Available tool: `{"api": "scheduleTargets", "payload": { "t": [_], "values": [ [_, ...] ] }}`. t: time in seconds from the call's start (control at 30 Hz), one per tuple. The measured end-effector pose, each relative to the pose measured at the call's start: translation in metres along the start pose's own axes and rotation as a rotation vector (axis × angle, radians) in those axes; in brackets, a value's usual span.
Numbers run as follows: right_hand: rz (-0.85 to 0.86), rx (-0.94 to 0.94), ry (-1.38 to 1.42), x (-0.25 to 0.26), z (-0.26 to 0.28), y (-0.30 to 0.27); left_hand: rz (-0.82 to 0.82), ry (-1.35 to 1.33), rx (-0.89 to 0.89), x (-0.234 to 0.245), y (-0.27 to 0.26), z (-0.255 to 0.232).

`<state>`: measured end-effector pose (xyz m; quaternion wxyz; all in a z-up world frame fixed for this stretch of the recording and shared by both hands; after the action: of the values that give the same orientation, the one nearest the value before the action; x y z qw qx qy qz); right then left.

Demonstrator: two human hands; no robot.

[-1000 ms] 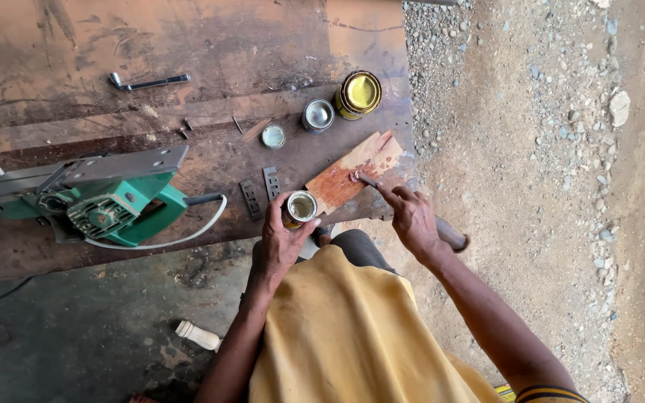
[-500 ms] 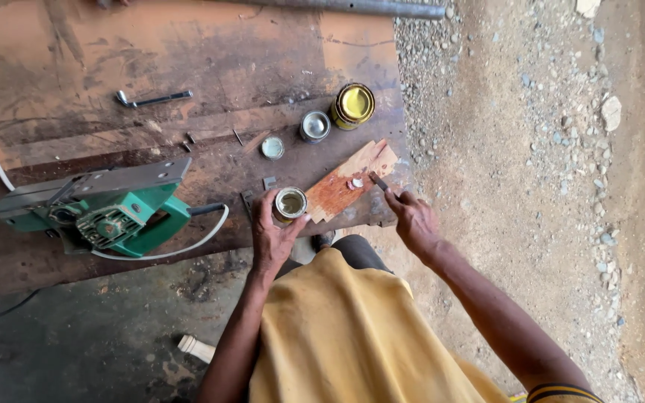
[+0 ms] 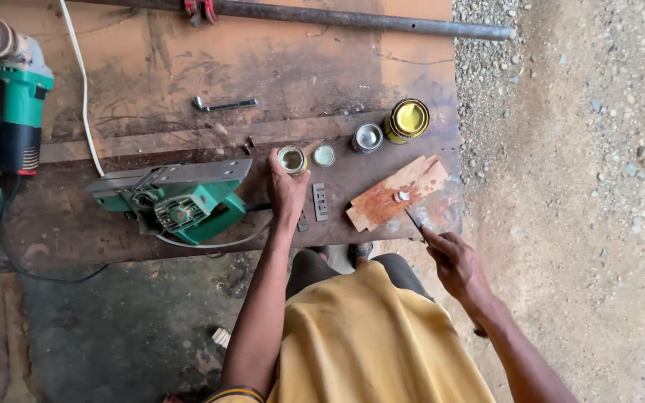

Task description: The person mixes a reddish-brown stain in a small container using a stick, then applies the stain to a wooden chair leg using a brush. The person moves around the workshop to reach different parts of the chair while holding a small wooden board with stain.

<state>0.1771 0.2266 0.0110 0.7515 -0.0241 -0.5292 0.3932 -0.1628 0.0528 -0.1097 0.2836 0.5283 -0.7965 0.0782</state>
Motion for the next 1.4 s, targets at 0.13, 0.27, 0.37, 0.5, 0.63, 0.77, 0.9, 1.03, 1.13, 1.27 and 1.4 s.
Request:
{"api": "scheduleTargets", "payload": {
  "t": [0.13, 0.27, 0.37, 0.5, 0.63, 0.77, 0.9, 1.03, 1.13, 1.27, 1.4],
  "values": [
    [-0.022, -0.078, 0.092, 0.006, -0.004, -0.017, 0.035, 0.168, -0.197, 0.034, 0.004, -0.057],
    [-0.036, -0.082, 0.154, 0.006, -0.012, -0.022, 0.149, 0.304, -0.496, 0.034, 0.017, -0.107],
    [0.019, -0.096, 0.182, 0.006, -0.007, -0.024, 0.636, 0.334, -0.451, -0.011, 0.04, -0.107],
    [-0.05, -0.028, 0.205, 0.008, -0.006, -0.03, 0.66, 0.702, -0.698, -0.065, 0.047, -0.059],
    [-0.012, -0.101, 0.211, 0.003, -0.014, -0.034, 0.68, 0.747, -0.677, -0.05, 0.052, -0.076],
    [0.045, -0.157, 0.195, -0.006, -0.018, -0.032, 0.811, 0.71, -0.589, -0.045, 0.05, -0.072],
    [0.024, -0.09, 0.205, -0.004, -0.01, -0.031, 0.585, 0.753, -0.78, -0.023, 0.054, -0.093],
    [0.017, -0.058, 0.24, -0.003, -0.009, -0.028, 0.282, 0.372, -0.588, 0.029, 0.059, -0.099],
    [0.041, -0.077, 0.275, 0.001, -0.002, -0.027, 0.127, 0.087, -0.329, 0.063, 0.052, -0.092],
    [0.099, -0.041, 0.344, -0.006, 0.002, -0.022, -0.005, -0.086, -0.308, 0.069, 0.036, -0.073],
    [0.109, -0.095, 0.251, -0.004, 0.01, -0.019, 0.014, -0.025, -0.425, 0.068, 0.026, -0.072]
  ]
}}
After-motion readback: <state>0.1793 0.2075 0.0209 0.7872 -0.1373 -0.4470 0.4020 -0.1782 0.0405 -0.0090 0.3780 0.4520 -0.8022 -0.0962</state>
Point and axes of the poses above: each hand's wrist, its own y-axis towards the middle knuckle, its own x-axis out of the back of the hand, z = x × y, the point moved 3 cm from there along y, towards the middle knuckle, and after that the axes turned 15 degrees about -x, right-handed, at the moved point
